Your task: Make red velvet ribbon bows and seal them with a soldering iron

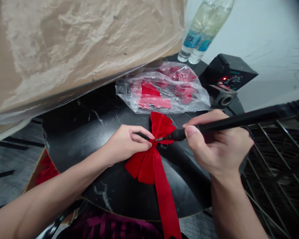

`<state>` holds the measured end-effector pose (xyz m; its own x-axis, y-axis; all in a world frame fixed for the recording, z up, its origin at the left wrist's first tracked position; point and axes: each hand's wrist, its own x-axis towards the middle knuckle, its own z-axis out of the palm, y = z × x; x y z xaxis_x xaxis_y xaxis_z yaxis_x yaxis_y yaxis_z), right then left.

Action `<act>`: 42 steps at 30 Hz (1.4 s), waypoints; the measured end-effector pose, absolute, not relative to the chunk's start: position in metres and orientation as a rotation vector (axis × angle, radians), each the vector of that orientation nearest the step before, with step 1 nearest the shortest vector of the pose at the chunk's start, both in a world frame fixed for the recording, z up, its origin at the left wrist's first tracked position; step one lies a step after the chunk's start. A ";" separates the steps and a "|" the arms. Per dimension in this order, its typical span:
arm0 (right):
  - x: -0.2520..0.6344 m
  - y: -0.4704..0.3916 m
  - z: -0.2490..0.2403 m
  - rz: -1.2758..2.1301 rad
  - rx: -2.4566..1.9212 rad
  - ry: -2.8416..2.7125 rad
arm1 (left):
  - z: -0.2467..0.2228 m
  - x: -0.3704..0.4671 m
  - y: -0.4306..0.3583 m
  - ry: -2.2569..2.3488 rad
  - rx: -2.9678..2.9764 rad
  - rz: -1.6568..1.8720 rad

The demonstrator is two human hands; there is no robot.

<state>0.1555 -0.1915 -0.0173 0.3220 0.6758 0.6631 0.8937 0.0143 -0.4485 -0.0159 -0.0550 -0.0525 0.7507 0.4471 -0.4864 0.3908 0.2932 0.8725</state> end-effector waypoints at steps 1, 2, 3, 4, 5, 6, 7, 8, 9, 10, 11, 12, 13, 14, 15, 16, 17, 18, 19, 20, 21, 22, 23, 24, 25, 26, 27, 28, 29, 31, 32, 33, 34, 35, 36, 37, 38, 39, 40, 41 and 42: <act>0.155 -0.191 -0.017 -0.321 -1.722 -1.419 | -0.053 -0.016 -0.055 0.779 1.312 0.043; 0.155 -0.191 -0.017 -0.322 -1.720 -1.422 | -0.053 -0.015 -0.055 0.781 1.314 0.043; 0.154 -0.191 -0.018 -0.321 -1.719 -1.426 | -0.053 -0.015 -0.055 0.781 1.316 0.042; 0.154 -0.191 -0.018 -0.318 -1.717 -1.429 | -0.053 -0.015 -0.055 0.782 1.315 0.040; 0.154 -0.190 -0.018 -0.316 -1.711 -1.433 | -0.053 -0.015 -0.055 0.781 1.313 0.039; 0.154 -0.190 -0.018 -0.316 -1.705 -1.436 | -0.053 -0.015 -0.055 0.778 1.308 0.037; 0.154 -0.190 -0.018 -0.318 -1.699 -1.441 | -0.053 -0.015 -0.055 0.776 1.304 0.037; 0.155 -0.189 -0.018 -0.322 -1.691 -1.445 | -0.053 -0.015 -0.055 0.773 1.301 0.039; 0.155 -0.189 -0.018 -0.329 -1.686 -1.448 | -0.053 -0.015 -0.055 0.773 1.302 0.043; 0.155 -0.189 -0.018 -0.331 -1.688 -1.450 | -0.053 -0.016 -0.055 0.772 1.307 0.046; 0.154 -0.188 -0.018 -0.334 -1.692 -1.452 | -0.053 -0.016 -0.055 0.772 1.311 0.049; 0.154 -0.189 -0.018 -0.333 -1.697 -1.454 | -0.053 -0.016 -0.055 0.772 1.314 0.051; 0.154 -0.189 -0.018 -0.331 -1.699 -1.457 | -0.053 -0.015 -0.055 0.771 1.314 0.052; 0.154 -0.189 -0.018 -0.331 -1.699 -1.454 | -0.053 -0.015 -0.055 0.769 1.312 0.051; 0.154 -0.190 -0.018 -0.333 -1.696 -1.446 | -0.053 -0.015 -0.055 0.768 1.310 0.049; 0.155 -0.191 -0.017 -0.335 -1.692 -1.436 | -0.053 -0.015 -0.055 0.768 1.308 0.047; 0.155 -0.192 -0.017 -0.336 -1.688 -1.425 | -0.053 -0.015 -0.055 0.767 1.309 0.048; 0.155 -0.193 -0.016 -0.341 -1.676 -1.414 | -0.053 -0.014 -0.055 0.763 1.309 0.047; 0.156 -0.194 -0.016 -0.354 -1.656 -1.404 | -0.053 -0.014 -0.055 0.761 1.308 0.047; 0.156 -0.195 -0.015 -0.368 -1.636 -1.397 | -0.054 -0.014 -0.055 0.760 1.307 0.047; 0.156 -0.195 -0.015 -0.373 -1.624 -1.400 | -0.054 -0.014 -0.054 0.759 1.306 0.047; 0.155 -0.196 -0.014 -0.379 -1.614 -1.403 | -0.054 -0.014 -0.054 0.758 1.306 0.046; 0.155 -0.196 -0.014 -0.382 -1.607 -1.403 | -0.054 -0.015 -0.055 0.759 1.307 0.046; 0.154 -0.196 -0.014 -0.377 -1.607 -1.404 | -0.054 -0.015 -0.055 0.760 1.306 0.045; 0.153 -0.196 -0.015 -0.370 -1.608 -1.403 | -0.054 -0.015 -0.055 0.762 1.304 0.044; 0.153 -0.196 -0.016 -0.363 -1.606 -1.398 | -0.054 -0.016 -0.055 0.763 1.299 0.044; 0.152 -0.196 -0.016 -0.356 -1.603 -1.392 | -0.054 -0.016 -0.055 0.765 1.293 0.044; 0.151 -0.196 -0.017 -0.351 -1.602 -1.390 | -0.053 -0.016 -0.055 0.767 1.287 0.044; 0.151 -0.196 -0.018 -0.341 -1.603 -1.401 | -0.053 -0.017 -0.056 0.767 1.283 0.044; 0.151 -0.196 -0.019 -0.338 -1.594 -1.423 | -0.053 -0.017 -0.056 0.765 1.286 0.044; 0.151 -0.196 -0.019 -0.337 -1.592 -1.430 | -0.053 -0.017 -0.056 0.764 1.288 0.044; 0.151 -0.196 -0.019 -0.339 -1.588 -1.435 | -0.053 -0.016 -0.056 0.762 1.290 0.044; 0.151 -0.196 -0.019 -0.336 -1.593 -1.435 | -0.053 -0.017 -0.056 0.762 1.292 0.046; 0.151 -0.197 -0.019 -0.330 -1.601 -1.433 | -0.053 -0.017 -0.055 0.762 1.294 0.048; 0.150 -0.197 -0.019 -0.326 -1.605 -1.434 | -0.053 -0.017 -0.055 0.763 1.295 0.052; 0.150 -0.197 -0.018 -0.321 -1.605 -1.439 | -0.053 -0.017 -0.055 0.762 1.296 0.053; 0.150 -0.197 -0.018 -0.318 -1.604 -1.443 | -0.053 -0.017 -0.056 0.762 1.298 0.054; 0.149 -0.196 -0.018 -0.317 -1.601 -1.446 | -0.053 -0.017 -0.056 0.763 1.298 0.054; 0.149 -0.196 -0.018 -0.314 -1.601 -1.448 | -0.053 -0.017 -0.056 0.764 1.297 0.053; 0.149 -0.196 -0.018 -0.312 -1.601 -1.452 | -0.053 -0.017 -0.056 0.766 1.293 0.050; 0.149 -0.195 -0.019 -0.311 -1.601 -1.458 | -0.053 -0.017 -0.056 0.767 1.290 0.048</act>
<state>0.1492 -0.1954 -0.0187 0.2672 0.6538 0.7079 0.8858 0.1226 -0.4475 -0.0166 -0.0557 -0.0530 0.7561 0.4406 -0.4840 0.3766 0.3120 0.8723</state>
